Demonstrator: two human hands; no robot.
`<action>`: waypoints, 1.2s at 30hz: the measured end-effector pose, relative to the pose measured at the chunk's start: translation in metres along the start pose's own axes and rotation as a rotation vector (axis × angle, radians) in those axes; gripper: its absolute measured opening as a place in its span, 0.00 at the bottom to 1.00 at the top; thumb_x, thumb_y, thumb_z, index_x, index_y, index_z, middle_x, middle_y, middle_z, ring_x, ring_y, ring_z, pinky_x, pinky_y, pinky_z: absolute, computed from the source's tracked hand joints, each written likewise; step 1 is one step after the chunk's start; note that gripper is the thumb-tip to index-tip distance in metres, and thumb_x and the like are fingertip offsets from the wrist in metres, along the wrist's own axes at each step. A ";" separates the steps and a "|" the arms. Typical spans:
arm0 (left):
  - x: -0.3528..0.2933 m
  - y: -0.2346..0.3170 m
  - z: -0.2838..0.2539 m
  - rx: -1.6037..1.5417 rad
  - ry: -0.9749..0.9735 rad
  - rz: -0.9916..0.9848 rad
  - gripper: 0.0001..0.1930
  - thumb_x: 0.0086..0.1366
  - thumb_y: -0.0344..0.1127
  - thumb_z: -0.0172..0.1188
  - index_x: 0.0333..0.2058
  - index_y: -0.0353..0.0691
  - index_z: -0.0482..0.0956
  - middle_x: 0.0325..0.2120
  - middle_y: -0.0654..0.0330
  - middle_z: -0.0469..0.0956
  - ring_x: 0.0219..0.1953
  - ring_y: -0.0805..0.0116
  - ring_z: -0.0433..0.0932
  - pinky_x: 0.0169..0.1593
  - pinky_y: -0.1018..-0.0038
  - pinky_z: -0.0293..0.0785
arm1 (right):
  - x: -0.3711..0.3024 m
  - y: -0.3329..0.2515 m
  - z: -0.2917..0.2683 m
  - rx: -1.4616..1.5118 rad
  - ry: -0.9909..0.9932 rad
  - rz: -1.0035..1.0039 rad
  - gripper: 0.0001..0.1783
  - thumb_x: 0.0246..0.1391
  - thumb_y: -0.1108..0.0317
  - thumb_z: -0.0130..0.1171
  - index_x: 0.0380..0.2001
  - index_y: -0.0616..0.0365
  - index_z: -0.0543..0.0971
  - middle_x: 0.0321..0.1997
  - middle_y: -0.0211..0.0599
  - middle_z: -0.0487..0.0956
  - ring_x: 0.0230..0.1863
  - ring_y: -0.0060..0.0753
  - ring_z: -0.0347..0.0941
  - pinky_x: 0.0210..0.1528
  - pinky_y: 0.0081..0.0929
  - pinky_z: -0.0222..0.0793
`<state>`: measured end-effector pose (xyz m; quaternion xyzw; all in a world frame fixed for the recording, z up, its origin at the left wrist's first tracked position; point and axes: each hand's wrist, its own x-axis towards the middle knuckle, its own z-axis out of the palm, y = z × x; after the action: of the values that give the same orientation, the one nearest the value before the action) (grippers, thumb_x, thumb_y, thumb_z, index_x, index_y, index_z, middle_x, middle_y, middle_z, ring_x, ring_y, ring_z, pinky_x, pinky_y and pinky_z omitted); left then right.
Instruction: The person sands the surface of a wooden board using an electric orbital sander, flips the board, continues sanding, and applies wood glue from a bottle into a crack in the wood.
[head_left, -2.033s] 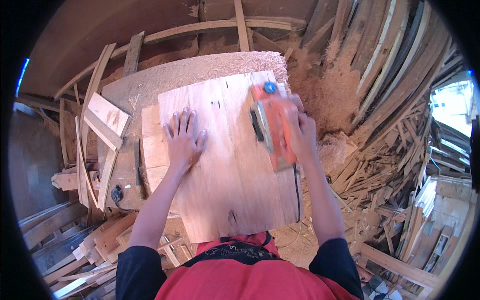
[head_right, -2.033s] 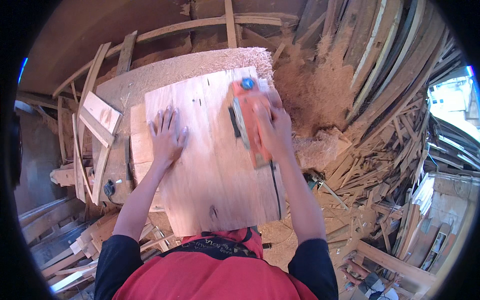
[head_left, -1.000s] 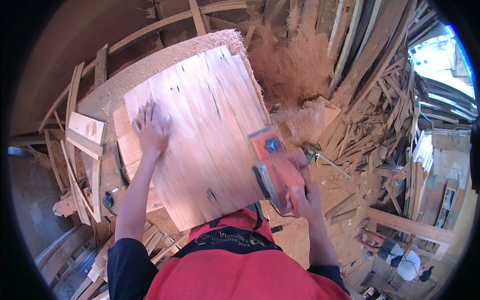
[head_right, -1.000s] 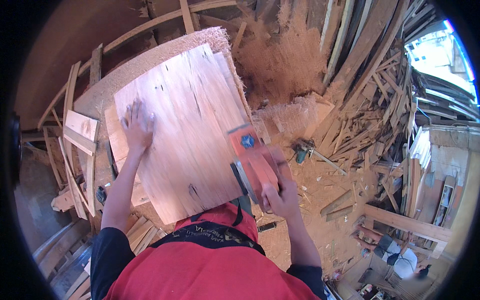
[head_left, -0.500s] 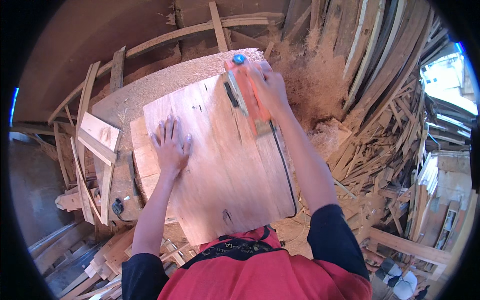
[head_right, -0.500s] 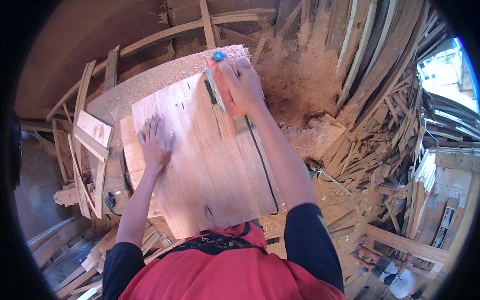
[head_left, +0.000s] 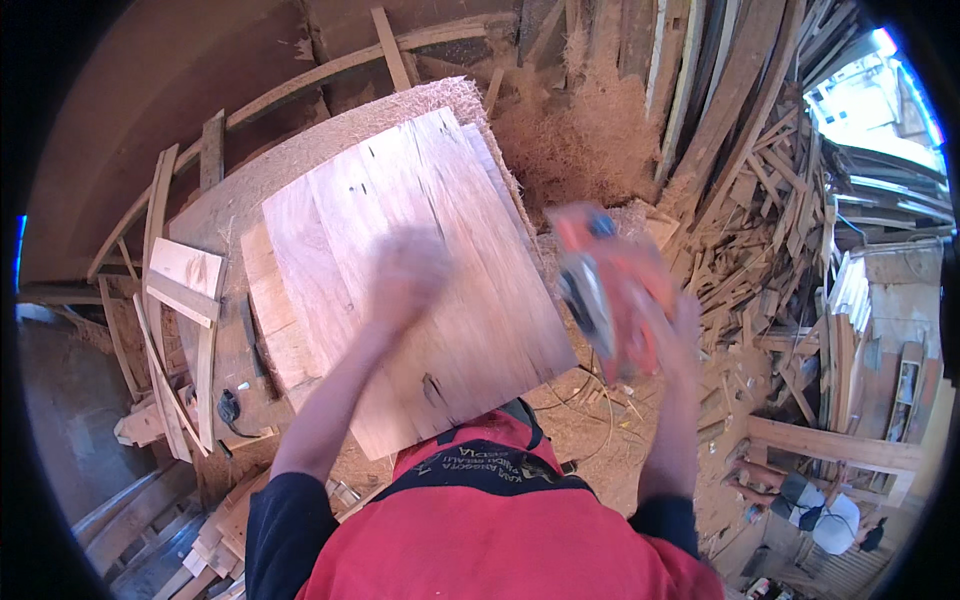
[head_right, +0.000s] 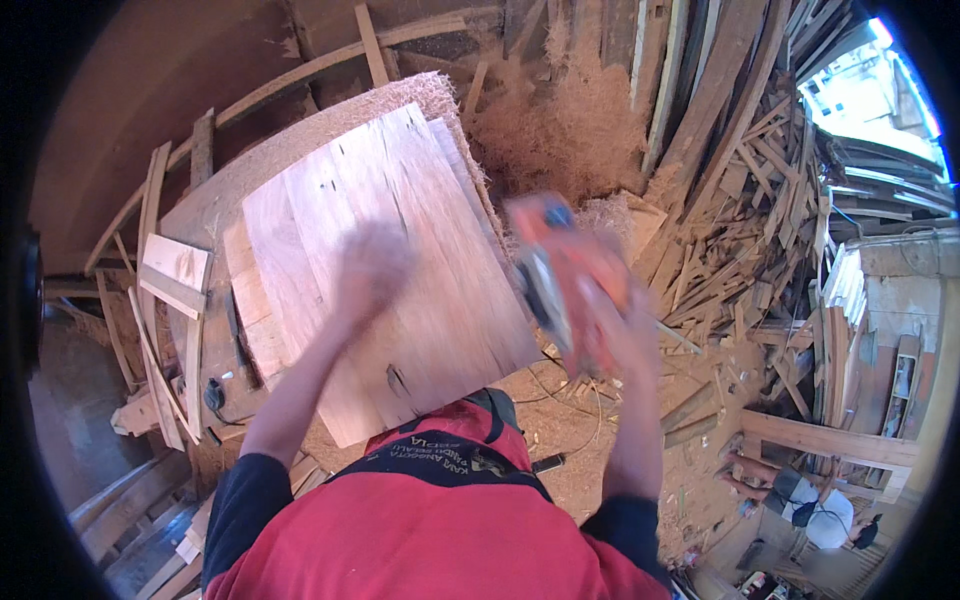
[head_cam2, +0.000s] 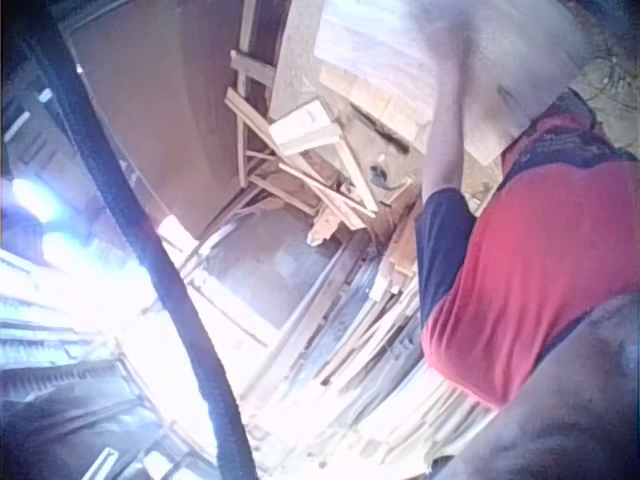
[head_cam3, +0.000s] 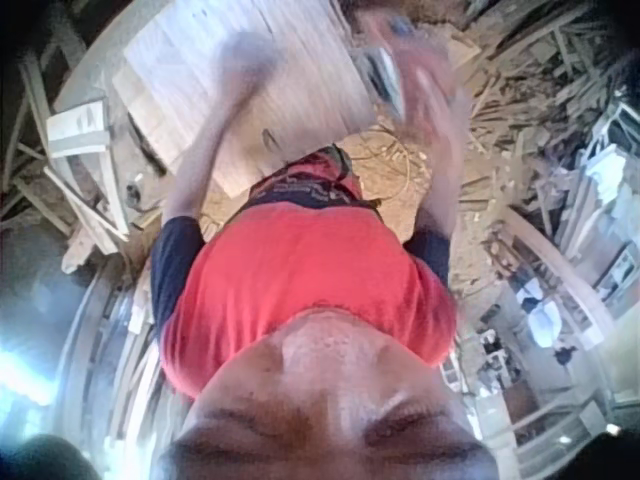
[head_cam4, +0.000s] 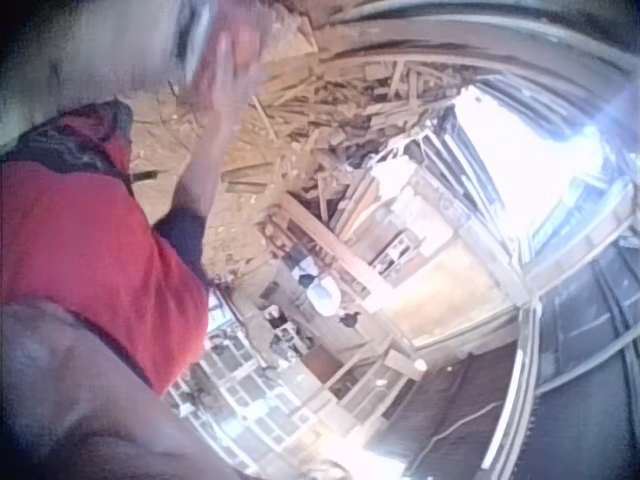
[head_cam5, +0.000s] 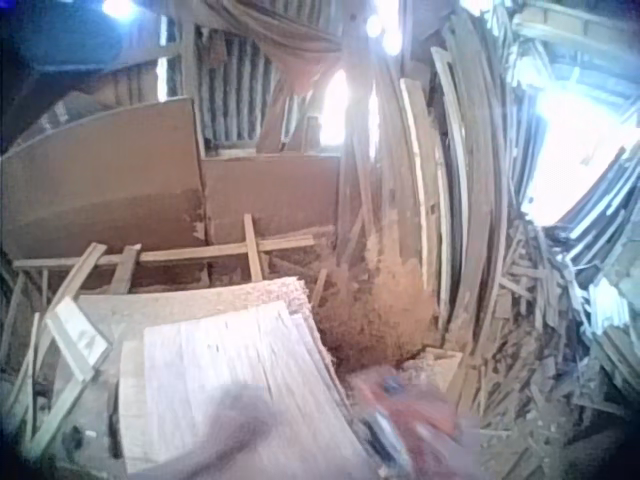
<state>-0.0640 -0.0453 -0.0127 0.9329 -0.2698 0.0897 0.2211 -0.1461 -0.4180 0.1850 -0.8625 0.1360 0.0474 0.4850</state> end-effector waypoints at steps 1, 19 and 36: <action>0.008 0.039 0.030 -0.216 -0.071 0.050 0.18 0.61 0.39 0.64 0.51 0.50 0.82 0.64 0.58 0.72 0.72 0.52 0.61 0.72 0.49 0.52 | -0.040 0.045 -0.011 0.157 0.178 -0.083 0.19 0.59 0.60 0.64 0.48 0.61 0.84 0.35 0.28 0.83 0.34 0.17 0.73 0.33 0.22 0.70; 0.115 0.235 -0.147 -0.192 0.020 0.503 0.21 0.68 0.47 0.53 0.20 0.43 0.82 0.23 0.52 0.81 0.32 0.49 0.79 0.41 0.54 0.72 | -0.432 0.454 0.097 0.409 0.996 0.824 0.17 0.57 0.57 0.69 0.31 0.61 0.79 0.21 0.29 0.77 0.19 0.23 0.71 0.18 0.27 0.66; -0.315 0.071 -0.273 -1.251 0.859 -0.743 0.31 0.75 0.53 0.47 0.65 0.33 0.70 0.65 0.48 0.66 0.64 0.55 0.69 0.69 0.59 0.62 | -0.298 0.466 0.115 0.430 0.412 0.790 0.18 0.61 0.53 0.64 0.42 0.58 0.78 0.21 0.35 0.77 0.17 0.30 0.74 0.17 0.28 0.69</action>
<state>-0.3792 0.1730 0.1645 0.5514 0.1621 0.1921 0.7955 -0.5568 -0.4932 -0.1958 -0.6168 0.5525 0.0269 0.5599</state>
